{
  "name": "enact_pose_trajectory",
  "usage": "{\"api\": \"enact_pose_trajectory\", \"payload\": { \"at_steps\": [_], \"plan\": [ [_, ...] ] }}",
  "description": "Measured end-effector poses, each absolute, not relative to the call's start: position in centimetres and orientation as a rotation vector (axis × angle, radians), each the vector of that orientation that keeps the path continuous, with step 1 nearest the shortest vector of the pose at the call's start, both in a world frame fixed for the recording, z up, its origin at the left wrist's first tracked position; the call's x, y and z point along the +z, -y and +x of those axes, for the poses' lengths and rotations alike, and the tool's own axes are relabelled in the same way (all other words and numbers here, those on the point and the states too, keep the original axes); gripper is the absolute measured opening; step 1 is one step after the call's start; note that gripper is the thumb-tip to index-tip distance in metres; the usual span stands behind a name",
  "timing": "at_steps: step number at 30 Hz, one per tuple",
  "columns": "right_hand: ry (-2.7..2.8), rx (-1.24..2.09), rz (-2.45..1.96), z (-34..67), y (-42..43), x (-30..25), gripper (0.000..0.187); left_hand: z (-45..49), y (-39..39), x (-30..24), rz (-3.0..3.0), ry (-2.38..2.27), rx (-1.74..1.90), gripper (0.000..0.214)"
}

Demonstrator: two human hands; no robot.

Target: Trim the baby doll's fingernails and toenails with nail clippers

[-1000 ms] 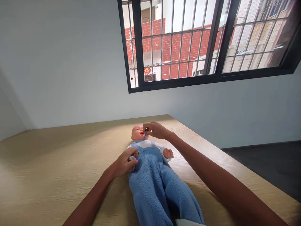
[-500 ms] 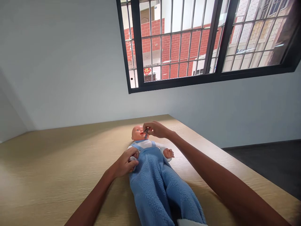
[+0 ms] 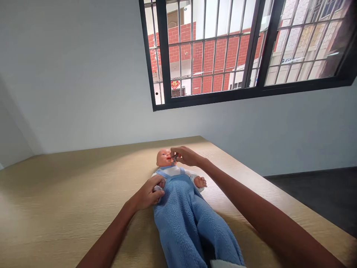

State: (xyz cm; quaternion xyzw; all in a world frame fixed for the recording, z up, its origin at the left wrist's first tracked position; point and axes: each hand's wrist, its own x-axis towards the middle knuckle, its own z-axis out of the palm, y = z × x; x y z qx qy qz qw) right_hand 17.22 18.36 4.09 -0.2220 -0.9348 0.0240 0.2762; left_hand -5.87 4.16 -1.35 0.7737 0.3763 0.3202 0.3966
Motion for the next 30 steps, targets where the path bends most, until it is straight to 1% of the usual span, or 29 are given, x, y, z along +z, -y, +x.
{"api": "enact_pose_trajectory", "payload": {
  "at_steps": [5,12,18,22,27,30],
  "plan": [
    [2.539,-0.029,-0.562,16.6,-18.6,3.4,0.013,-5.8,-4.1,-1.4,1.928,-0.950,0.808,0.016],
    [2.508,-0.058,-0.570,15.9,-19.2,2.2,0.015,-5.7,-4.3,-1.4,1.934,-0.974,0.811,0.018],
    [2.397,0.145,-0.594,16.6,-19.0,3.6,0.012,-5.7,-4.3,-1.3,1.933,-0.970,0.804,0.020],
    [2.321,0.339,-0.543,17.6,-18.2,5.7,0.002,-5.7,-4.2,-1.1,1.923,-0.994,0.778,0.024],
    [2.301,0.520,-0.517,18.3,-16.6,7.7,0.008,-5.9,-4.0,-0.6,1.955,-1.034,0.734,0.024],
    [2.309,0.561,-0.533,18.2,-16.1,8.1,0.008,-6.1,-3.9,-0.5,1.931,-1.040,0.738,0.023]
  ]
}}
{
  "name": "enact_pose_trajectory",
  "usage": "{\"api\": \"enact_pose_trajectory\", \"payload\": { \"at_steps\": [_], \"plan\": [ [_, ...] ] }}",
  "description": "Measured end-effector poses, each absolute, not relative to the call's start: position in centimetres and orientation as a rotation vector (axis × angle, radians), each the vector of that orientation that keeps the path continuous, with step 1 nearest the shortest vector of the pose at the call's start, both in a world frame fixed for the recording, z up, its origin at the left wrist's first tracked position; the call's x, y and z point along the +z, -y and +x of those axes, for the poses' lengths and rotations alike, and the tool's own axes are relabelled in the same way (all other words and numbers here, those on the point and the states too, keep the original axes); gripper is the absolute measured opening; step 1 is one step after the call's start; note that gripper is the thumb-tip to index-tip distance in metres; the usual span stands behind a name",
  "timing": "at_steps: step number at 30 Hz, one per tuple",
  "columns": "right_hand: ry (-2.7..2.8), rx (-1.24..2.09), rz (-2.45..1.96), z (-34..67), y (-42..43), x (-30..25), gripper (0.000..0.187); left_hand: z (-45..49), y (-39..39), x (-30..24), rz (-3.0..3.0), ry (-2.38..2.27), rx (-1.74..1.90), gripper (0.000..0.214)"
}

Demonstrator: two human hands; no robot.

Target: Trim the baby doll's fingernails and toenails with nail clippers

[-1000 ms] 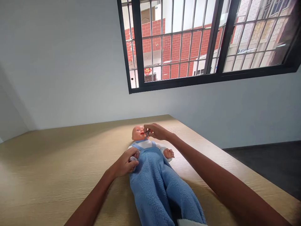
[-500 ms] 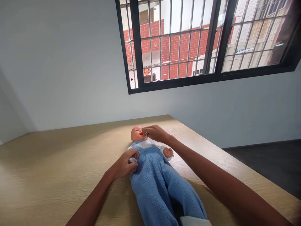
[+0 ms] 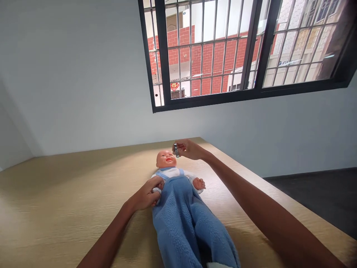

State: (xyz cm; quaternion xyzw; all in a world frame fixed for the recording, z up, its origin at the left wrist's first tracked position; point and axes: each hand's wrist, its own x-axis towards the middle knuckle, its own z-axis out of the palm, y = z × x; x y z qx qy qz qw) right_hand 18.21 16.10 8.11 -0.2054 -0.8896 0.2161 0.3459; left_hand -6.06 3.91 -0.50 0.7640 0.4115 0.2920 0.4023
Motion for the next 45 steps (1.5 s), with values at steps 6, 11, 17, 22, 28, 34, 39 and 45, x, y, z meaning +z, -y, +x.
{"api": "enact_pose_trajectory", "payload": {
  "at_steps": [6,11,17,22,28,34,39,45],
  "plan": [
    [2.256,0.516,-0.581,18.1,-15.0,9.4,0.016,-6.1,-3.9,-0.5,2.044,-1.062,0.786,0.017],
    [2.314,0.298,-0.652,20.1,-11.9,8.9,0.030,-6.0,-4.1,-0.6,2.276,-1.056,0.977,0.010],
    [2.239,0.208,-0.745,25.2,-9.5,3.8,0.023,-5.2,-3.1,-0.3,2.458,-1.094,1.047,0.024],
    [1.819,0.544,-0.812,26.6,-10.2,1.7,0.026,-3.6,-1.7,1.2,2.642,-1.119,1.029,0.015],
    [1.575,0.841,-0.723,25.1,-9.8,1.8,0.031,1.4,-3.1,4.6,2.699,-1.174,0.647,0.023],
    [1.315,1.348,-0.732,24.6,-9.2,1.5,0.027,5.0,-6.9,4.1,2.714,-1.034,0.417,0.022],
    [1.234,1.524,-0.725,25.0,-10.0,0.4,0.016,5.1,-7.6,2.6,2.691,-1.024,0.549,0.023],
    [1.206,1.561,-0.719,25.3,-9.7,0.7,0.019,5.2,-7.0,2.1,2.697,-1.164,0.609,0.024]
  ]
}}
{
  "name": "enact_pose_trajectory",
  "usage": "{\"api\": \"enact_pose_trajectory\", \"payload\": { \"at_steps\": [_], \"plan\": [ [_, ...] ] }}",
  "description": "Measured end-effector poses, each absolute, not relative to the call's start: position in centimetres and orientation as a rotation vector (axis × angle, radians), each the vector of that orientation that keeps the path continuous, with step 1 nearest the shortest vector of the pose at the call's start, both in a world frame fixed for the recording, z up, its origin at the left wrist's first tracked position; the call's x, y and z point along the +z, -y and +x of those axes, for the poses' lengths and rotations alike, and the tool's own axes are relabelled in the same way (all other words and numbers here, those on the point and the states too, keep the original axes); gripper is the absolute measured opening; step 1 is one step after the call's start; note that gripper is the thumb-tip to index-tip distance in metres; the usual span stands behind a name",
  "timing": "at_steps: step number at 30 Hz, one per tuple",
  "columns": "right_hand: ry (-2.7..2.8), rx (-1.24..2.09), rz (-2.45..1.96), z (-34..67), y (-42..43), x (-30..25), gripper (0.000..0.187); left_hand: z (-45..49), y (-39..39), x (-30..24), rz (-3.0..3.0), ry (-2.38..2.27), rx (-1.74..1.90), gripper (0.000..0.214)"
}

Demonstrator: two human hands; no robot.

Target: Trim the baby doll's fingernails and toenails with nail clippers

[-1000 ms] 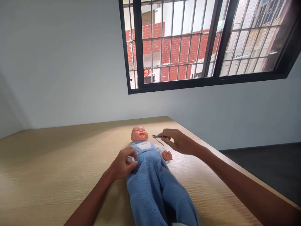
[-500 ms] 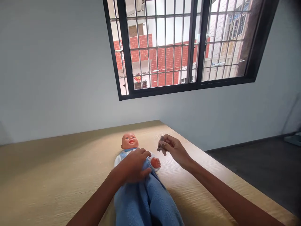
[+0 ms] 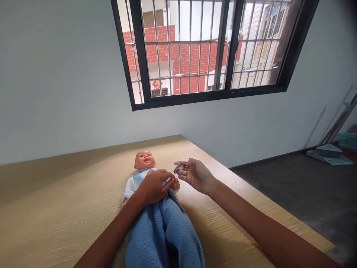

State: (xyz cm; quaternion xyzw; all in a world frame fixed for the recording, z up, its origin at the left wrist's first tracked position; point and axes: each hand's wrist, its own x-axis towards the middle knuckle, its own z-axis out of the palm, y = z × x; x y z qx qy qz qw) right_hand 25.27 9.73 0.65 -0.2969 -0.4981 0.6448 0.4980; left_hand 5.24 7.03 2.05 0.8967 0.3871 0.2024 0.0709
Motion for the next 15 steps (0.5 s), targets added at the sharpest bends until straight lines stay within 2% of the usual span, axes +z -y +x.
{"api": "enact_pose_trajectory", "payload": {
  "at_steps": [4,7,12,15],
  "plan": [
    [1.251,1.502,-0.701,25.2,-9.0,1.8,0.022,5.3,-7.0,1.9,2.695,-1.104,0.639,0.023],
    [1.383,1.378,-0.765,24.9,-8.5,2.3,0.032,5.3,-7.1,1.8,2.714,-1.104,0.645,0.023],
    [1.767,0.801,-0.851,24.9,-7.7,2.2,0.037,5.2,-6.9,1.7,2.765,-1.146,0.615,0.026],
    [1.899,0.598,-0.827,25.3,-7.3,2.2,0.034,5.1,-6.8,1.8,2.769,-1.149,0.597,0.028]
  ]
}}
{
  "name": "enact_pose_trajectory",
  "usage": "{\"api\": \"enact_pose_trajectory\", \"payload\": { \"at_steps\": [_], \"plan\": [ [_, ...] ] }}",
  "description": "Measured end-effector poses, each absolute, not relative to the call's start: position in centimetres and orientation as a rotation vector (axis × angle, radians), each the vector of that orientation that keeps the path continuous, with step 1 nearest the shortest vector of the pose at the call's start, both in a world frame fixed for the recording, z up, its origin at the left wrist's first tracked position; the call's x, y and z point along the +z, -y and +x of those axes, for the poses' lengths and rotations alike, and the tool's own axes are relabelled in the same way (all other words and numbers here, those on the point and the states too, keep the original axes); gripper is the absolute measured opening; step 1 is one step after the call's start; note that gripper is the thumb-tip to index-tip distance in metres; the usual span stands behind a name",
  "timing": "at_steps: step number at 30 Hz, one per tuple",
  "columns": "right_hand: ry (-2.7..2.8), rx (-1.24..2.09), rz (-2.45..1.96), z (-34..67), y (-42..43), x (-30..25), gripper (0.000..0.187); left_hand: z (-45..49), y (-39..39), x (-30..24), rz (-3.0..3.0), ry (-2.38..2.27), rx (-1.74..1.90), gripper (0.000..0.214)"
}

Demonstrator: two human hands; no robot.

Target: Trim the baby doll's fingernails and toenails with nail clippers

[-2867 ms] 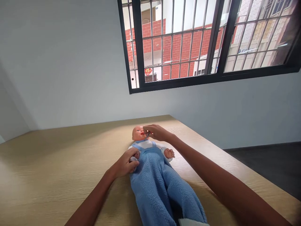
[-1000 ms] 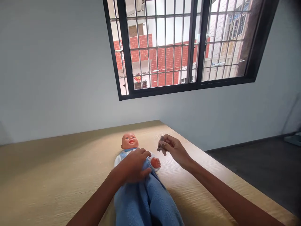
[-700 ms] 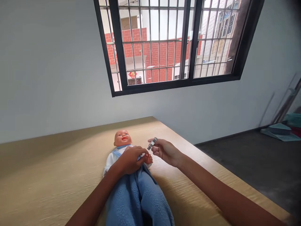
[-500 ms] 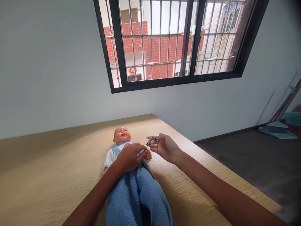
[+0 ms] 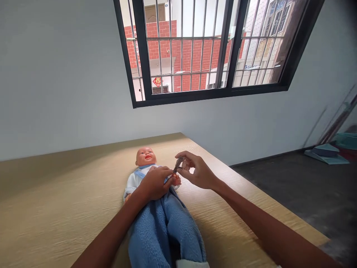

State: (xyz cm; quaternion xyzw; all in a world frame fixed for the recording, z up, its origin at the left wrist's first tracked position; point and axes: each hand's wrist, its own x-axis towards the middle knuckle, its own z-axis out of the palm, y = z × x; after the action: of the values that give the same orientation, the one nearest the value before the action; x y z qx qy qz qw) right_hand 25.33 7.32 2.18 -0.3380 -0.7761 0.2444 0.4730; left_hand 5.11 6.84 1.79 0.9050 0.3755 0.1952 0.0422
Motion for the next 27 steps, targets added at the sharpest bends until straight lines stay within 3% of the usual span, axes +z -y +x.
{"api": "enact_pose_trajectory", "payload": {
  "at_steps": [7,14,21,27],
  "plan": [
    [2.100,0.350,-0.788,25.89,-7.27,2.34,0.036,5.09,-6.87,1.97,2.781,-1.140,0.576,0.026],
    [2.186,0.327,-0.783,26.00,-7.44,2.30,0.036,5.17,-6.82,1.99,2.797,-1.155,0.565,0.025],
    [2.205,0.387,-0.686,26.02,-7.23,2.85,0.017,5.11,-6.95,1.92,2.832,-1.151,0.550,0.024],
    [2.226,0.326,-0.709,25.89,-7.19,2.64,0.030,5.26,-6.73,2.29,2.847,-1.200,0.517,0.025]
  ]
}}
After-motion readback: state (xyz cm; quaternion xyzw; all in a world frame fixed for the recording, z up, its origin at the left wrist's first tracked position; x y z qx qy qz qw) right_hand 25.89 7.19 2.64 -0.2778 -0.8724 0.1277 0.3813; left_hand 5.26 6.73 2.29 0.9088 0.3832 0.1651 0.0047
